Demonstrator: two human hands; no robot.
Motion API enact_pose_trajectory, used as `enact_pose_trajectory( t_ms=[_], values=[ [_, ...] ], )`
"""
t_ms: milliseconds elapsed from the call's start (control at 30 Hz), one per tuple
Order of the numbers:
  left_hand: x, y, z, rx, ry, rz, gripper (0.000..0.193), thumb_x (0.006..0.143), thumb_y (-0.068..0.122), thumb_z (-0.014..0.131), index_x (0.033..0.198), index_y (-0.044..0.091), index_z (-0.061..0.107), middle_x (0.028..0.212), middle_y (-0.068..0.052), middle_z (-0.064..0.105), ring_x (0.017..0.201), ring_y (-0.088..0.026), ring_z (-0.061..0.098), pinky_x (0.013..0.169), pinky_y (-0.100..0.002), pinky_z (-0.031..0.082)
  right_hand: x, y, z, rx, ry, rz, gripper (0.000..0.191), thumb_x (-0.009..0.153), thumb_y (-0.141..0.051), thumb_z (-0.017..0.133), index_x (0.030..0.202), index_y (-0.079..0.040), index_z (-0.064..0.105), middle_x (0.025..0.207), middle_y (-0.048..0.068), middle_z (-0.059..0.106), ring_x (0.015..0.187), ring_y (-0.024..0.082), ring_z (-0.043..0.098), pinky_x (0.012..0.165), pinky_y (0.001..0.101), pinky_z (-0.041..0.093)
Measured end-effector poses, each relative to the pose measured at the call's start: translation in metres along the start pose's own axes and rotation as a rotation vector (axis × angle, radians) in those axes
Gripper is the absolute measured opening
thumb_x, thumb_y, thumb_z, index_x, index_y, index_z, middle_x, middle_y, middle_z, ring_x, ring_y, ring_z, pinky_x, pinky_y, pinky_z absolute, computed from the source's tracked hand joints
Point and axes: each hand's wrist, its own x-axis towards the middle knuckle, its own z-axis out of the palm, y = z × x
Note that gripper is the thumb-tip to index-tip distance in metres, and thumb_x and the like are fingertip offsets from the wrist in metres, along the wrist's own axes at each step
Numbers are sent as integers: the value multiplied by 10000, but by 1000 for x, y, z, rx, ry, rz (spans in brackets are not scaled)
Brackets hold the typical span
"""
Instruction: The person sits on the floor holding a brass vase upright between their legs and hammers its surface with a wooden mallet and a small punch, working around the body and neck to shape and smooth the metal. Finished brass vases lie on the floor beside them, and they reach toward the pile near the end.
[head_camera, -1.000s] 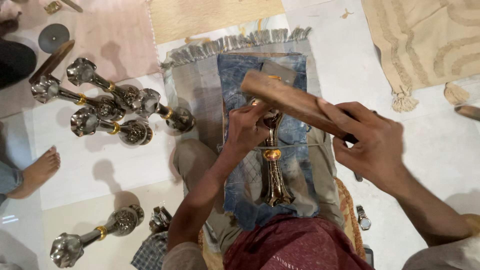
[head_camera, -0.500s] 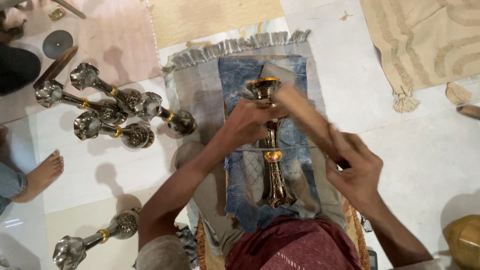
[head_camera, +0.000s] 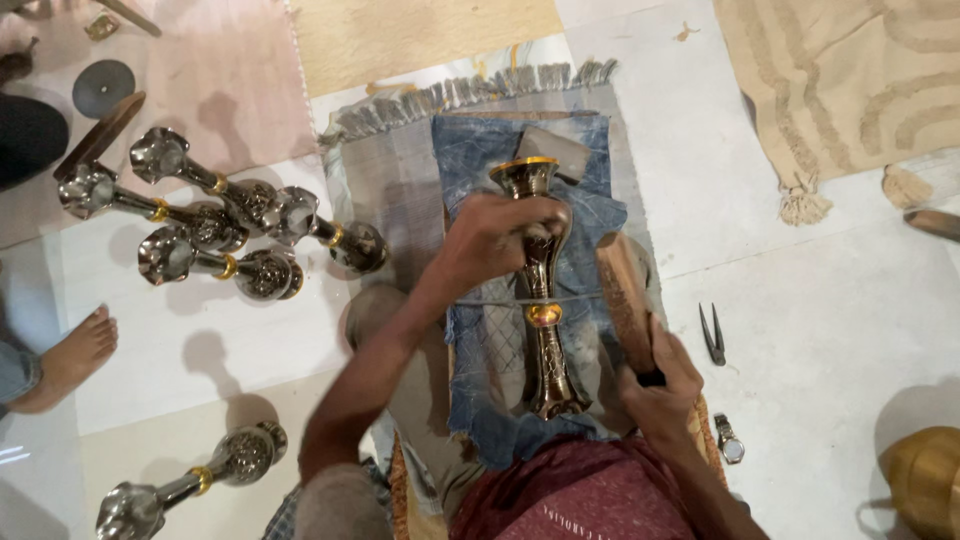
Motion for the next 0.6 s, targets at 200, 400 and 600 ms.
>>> enact_pose_trajectory(
  t_ms=[200,400,600],
  values=[
    [-33,13,16,117,284,-234,472,942,-115,561,1334,129,660,1040,-99,778,884,-205,802,729,-324,647,8,7,-2,210,-111,117,762,734,65,720,1478,0,569,1114,137,728,972,160,687,814,273,565],
    [-24,-2,-2,193,40,-184,585,732,-151,624,1239,125,713,1007,-107,801,693,-241,743,589,-366,577,54,16,-11,307,-183,89,726,709,50,697,1423,-46,606,1076,114,767,620,69,639,510,210,543],
    [-30,3,2,176,149,-152,560,735,-105,685,1240,139,680,1048,-106,772,817,-257,767,649,-368,595,119,-27,-62,64,-269,-139,705,776,14,700,1464,-96,599,978,113,721,633,83,635,508,233,532]
  ],
)
